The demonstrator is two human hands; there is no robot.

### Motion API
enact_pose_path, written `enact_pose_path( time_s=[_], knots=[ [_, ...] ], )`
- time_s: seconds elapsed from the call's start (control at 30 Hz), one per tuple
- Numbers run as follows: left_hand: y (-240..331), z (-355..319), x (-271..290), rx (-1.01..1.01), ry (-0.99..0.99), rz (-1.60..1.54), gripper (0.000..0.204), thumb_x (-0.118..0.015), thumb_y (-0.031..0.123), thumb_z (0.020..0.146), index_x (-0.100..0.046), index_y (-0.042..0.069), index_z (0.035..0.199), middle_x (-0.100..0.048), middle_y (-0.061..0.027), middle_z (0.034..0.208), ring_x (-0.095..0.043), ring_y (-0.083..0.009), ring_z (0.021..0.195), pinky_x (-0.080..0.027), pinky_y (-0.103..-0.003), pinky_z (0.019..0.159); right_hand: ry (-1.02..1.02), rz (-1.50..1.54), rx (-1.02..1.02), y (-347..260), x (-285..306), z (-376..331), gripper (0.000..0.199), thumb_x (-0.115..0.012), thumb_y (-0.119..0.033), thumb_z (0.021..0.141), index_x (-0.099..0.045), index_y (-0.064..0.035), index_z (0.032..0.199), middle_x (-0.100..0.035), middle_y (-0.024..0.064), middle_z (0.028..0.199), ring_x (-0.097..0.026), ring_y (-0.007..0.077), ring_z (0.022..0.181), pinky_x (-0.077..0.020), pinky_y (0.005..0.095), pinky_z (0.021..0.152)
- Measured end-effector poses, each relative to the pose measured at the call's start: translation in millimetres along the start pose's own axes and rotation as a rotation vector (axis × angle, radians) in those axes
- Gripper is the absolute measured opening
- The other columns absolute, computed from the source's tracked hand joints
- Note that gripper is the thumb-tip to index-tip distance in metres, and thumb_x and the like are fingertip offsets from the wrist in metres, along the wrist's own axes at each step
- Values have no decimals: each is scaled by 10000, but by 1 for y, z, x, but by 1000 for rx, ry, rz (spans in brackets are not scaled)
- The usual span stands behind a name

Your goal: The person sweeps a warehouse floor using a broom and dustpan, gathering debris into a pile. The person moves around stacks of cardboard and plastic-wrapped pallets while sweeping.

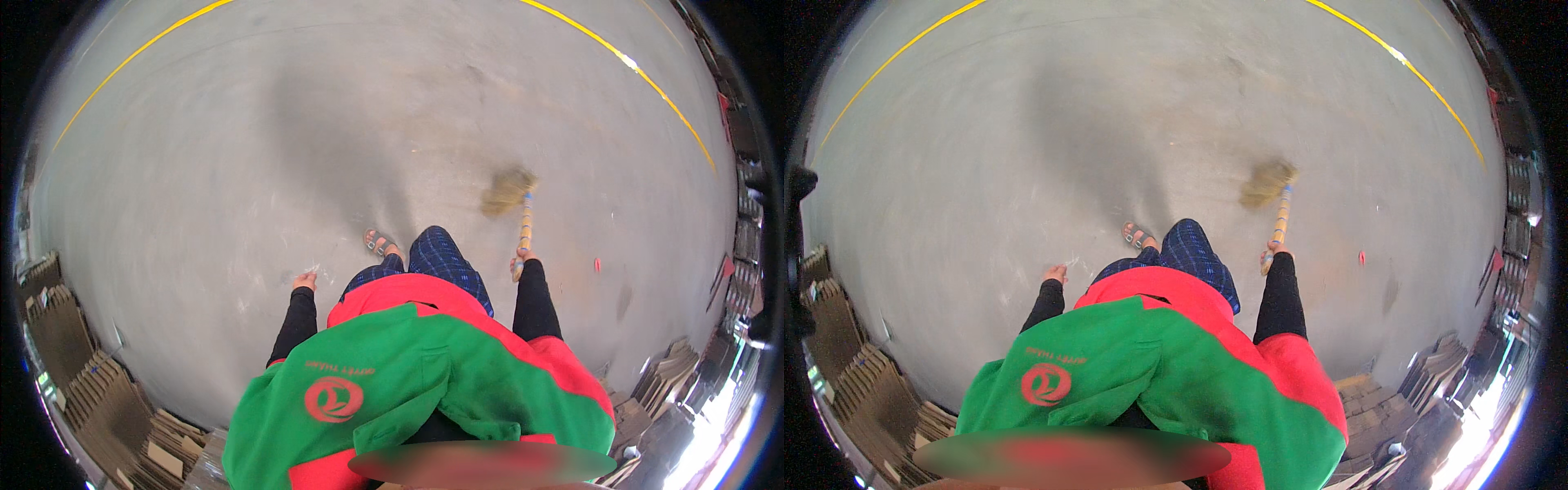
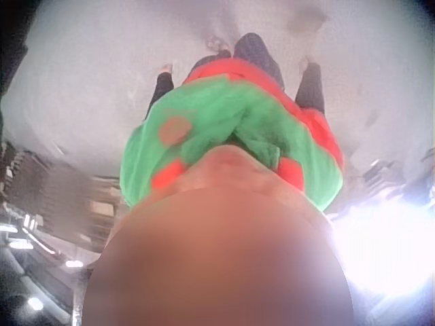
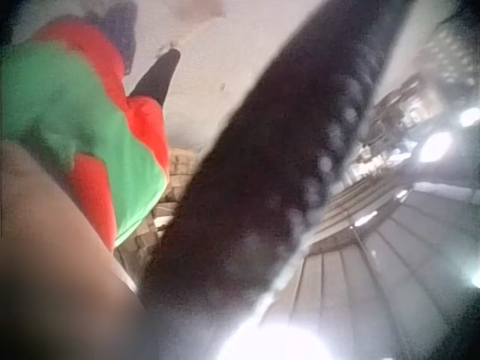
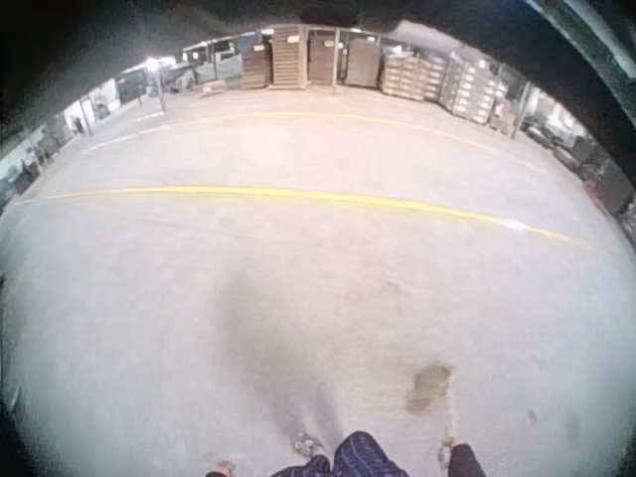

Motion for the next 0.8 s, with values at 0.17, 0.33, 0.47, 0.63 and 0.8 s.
enact_pose_path(
  time_s=[0.17, 0.33, 0.47, 0.63, 0.8],
  knots=[
    [43, 6, -14, 139, -102, -29, 414, -511, 322, 749, -494, 60, 1070, -546, -84, 966, -572, -213, 806, -478, -391, 575, 98, -392, 69, -81, -45, -25, 176, -617, -130, 633, -536, -28, 751, -573, 139, 645, -564, 246, 504, -469, 344, 477],
    [108, 34, -26, 104, -45, -46, 418, -521, 311, 739, -503, 60, 1072, -562, -95, 908, -571, -204, 746, -468, -365, 564, -270, -298, 215, -122, -41, -129, 79, -528, -21, 591, -493, 32, 638, -521, 131, 537, -547, 244, 472, -442, 361, 400],
    [180, 70, -38, 62, 8, -57, 406, -558, 298, 721, -543, 27, 1023, -591, -103, 781, -563, -179, 598, -462, -290, 537, -605, -248, -13, -184, -70, -183, 294, -545, -83, 706, -451, -30, 980, -526, 117, 661, -529, 206, 474, -462, 345, 402],
    [310, 82, -54, -143, 16, -169, 404, -511, 285, 770, -506, 5, 1060, -577, -99, 878, -573, -184, 754, -463, -310, 613, -854, -873, 628, -249, -211, -161, 353, -548, -208, 749, -465, -146, 1087, -569, 119, 826, -567, 228, 717, -466, 338, 645],
    [379, 49, -64, -436, 67, -19, 349, -529, 250, 776, -533, 12, 1032, -583, -123, 936, -564, -192, 841, -439, -292, 744, -808, -1126, 1143, -285, -433, -103, 423, -539, -291, 714, -454, -126, 1095, -579, 136, 791, -563, 280, 758, -439, 357, 685]
  ],
)
Point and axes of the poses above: each hand's wrist, its own z-axis towards the middle knuckle, its own x-axis out of the back of the hand, y = z × x, the point moved 2 cm from there along z, towards the middle knuckle
